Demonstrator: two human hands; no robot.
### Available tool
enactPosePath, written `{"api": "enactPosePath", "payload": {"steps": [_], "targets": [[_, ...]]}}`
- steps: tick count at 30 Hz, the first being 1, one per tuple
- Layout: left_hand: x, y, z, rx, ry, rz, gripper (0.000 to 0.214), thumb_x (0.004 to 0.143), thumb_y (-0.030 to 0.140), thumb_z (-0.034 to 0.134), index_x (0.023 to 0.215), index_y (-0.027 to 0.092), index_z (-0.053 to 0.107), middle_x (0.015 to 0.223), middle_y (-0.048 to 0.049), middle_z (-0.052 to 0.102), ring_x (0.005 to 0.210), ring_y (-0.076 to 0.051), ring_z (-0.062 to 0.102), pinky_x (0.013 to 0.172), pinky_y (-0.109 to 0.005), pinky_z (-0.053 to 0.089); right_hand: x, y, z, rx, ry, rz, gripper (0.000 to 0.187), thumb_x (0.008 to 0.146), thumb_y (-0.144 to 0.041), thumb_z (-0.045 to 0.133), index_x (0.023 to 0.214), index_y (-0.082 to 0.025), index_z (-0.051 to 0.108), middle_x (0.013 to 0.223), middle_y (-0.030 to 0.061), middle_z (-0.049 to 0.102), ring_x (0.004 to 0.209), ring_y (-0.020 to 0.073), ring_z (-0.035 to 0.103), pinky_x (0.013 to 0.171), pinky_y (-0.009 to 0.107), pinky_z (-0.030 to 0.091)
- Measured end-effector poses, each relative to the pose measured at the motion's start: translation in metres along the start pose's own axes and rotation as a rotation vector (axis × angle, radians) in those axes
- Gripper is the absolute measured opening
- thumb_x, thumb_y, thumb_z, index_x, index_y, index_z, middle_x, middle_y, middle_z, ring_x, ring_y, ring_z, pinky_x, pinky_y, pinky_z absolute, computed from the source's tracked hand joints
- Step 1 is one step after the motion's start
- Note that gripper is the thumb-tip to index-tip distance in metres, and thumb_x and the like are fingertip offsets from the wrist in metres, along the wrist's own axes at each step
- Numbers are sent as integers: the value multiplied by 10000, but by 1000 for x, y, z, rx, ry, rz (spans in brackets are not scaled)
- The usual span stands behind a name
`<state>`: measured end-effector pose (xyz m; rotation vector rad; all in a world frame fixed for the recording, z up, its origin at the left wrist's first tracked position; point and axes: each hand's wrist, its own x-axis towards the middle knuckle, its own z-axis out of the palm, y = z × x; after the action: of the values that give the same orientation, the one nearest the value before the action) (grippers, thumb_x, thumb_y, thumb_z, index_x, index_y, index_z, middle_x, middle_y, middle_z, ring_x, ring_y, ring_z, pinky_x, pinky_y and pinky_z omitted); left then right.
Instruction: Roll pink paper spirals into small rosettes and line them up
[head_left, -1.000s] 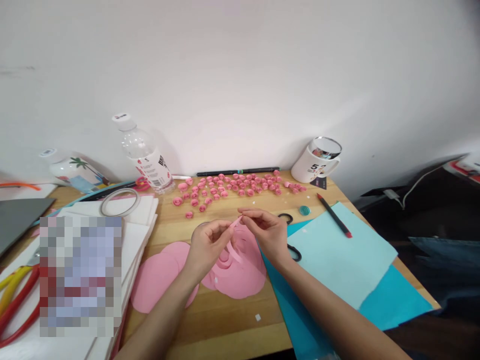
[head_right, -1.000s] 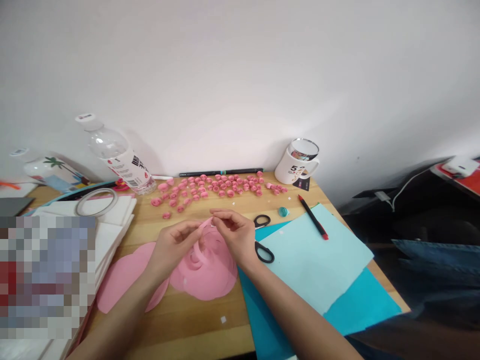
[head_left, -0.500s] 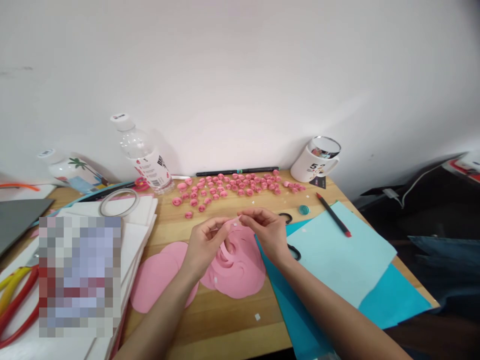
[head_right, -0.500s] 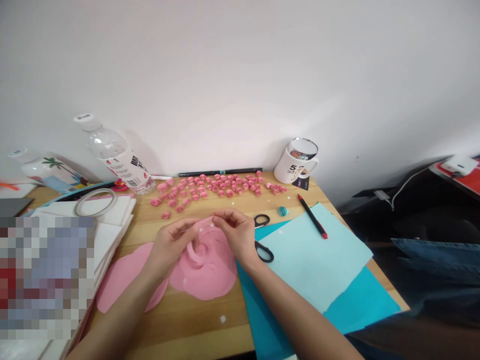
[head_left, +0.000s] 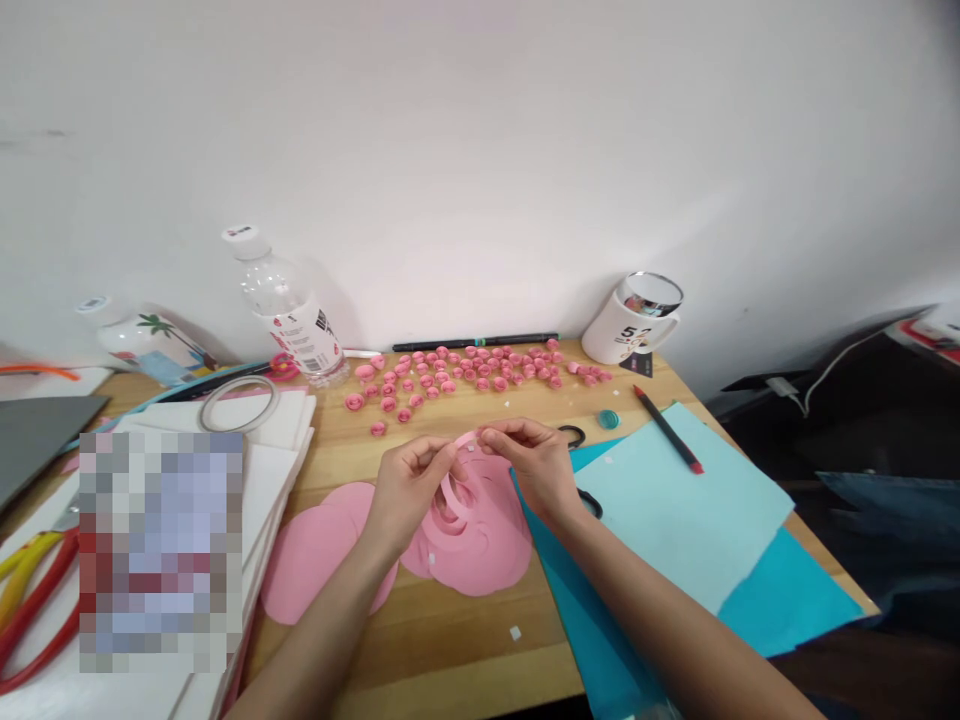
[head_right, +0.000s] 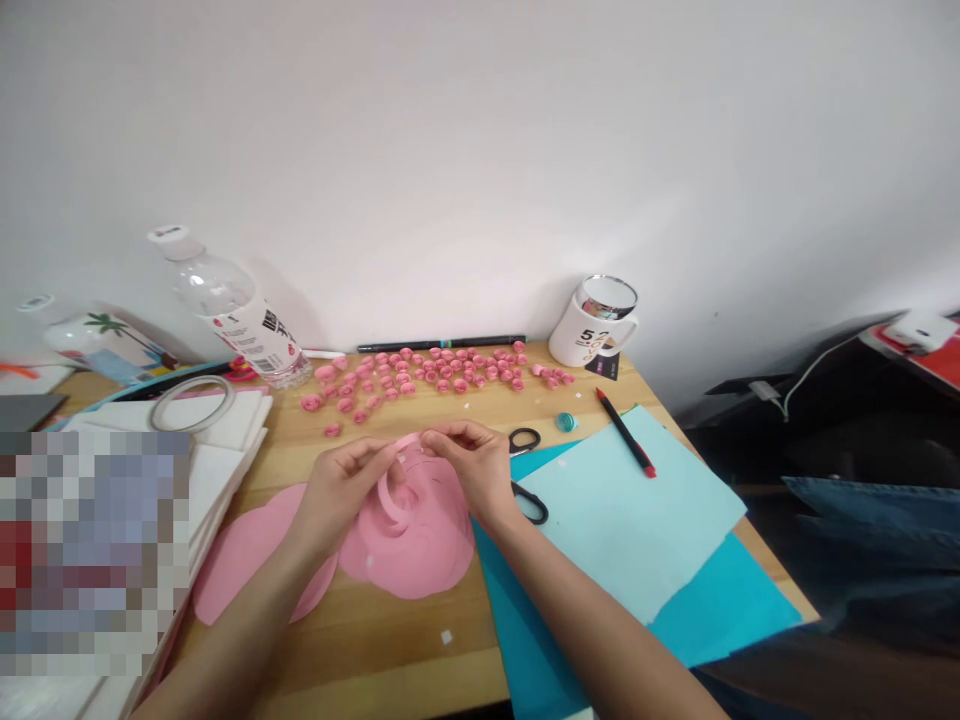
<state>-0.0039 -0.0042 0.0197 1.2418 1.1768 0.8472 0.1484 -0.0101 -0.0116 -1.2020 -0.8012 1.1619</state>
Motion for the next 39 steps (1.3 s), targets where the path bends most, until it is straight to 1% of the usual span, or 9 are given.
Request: {"api": "enactPosePath", "payload": {"steps": [3,6,10,16,21,27,32,36,39], "targets": [[1,-1,0,-17,12,6,238,762,317,575,607,137,591,519,5,591,395,-80,508,387,-173,422,1,2,0,-3,-5,35,187,604,-303,751,740,-178,719,678,31,702,649,154,632,703,309,501],[1,-2,0,-31,21,-1,233,759,311,571,604,138,592,506,10,587,386,-77,499,382,-171,413,1,4,0,13,-22,51,226,626,-313,736,807,-178,718,716,38,708,680,157,638,727,314,496],[1,0,1,-25,43,-7,233,743,304,576,582,136,588,492,5,583,395,-80,501,386,-170,418,1,4,0,42,-6,67,206,607,-295,749,768,-173,707,695,28,699,655,142,633,717,299,498],[1,0,1,-45,26,-27,230,723,333,598,618,128,608,502,-6,591,411,-100,532,379,-182,441,2,3,0,94,18,43,233,561,-282,778,734,-172,666,691,13,683,589,126,612,642,286,510],[0,1,1,-50,-18,-29,218,743,316,587,629,131,612,508,-4,591,410,-90,527,390,-177,437,1,2,1,67,-9,42,197,573,-270,771,680,-166,642,634,-3,650,559,110,586,610,263,502],[1,1,1,-44,-59,-26,207,751,311,581,651,135,624,499,-2,594,430,-102,552,408,-184,440,0,0,1,56,-3,46,182,558,-263,781,647,-171,651,602,-15,642,550,102,574,594,246,482],[1,-2,0,-63,-54,-27,223,765,329,572,659,137,608,501,2,599,426,-98,554,412,-182,435,0,1,0,52,11,70,168,572,-272,778,680,-177,693,673,13,698,636,131,629,682,273,494],[2,-6,-2,-55,-52,-35,217,775,335,561,696,137,600,541,-5,624,396,-93,548,392,-181,418,1,2,0,69,13,96,226,587,-295,767,768,-172,715,751,41,720,720,165,660,762,313,499],[2,-6,-2,-46,-49,-35,215,778,320,552,673,136,585,535,-10,630,372,-88,535,384,-177,410,2,4,-1,86,9,83,247,590,-300,763,793,-169,714,769,47,723,741,178,665,783,332,504]]}}
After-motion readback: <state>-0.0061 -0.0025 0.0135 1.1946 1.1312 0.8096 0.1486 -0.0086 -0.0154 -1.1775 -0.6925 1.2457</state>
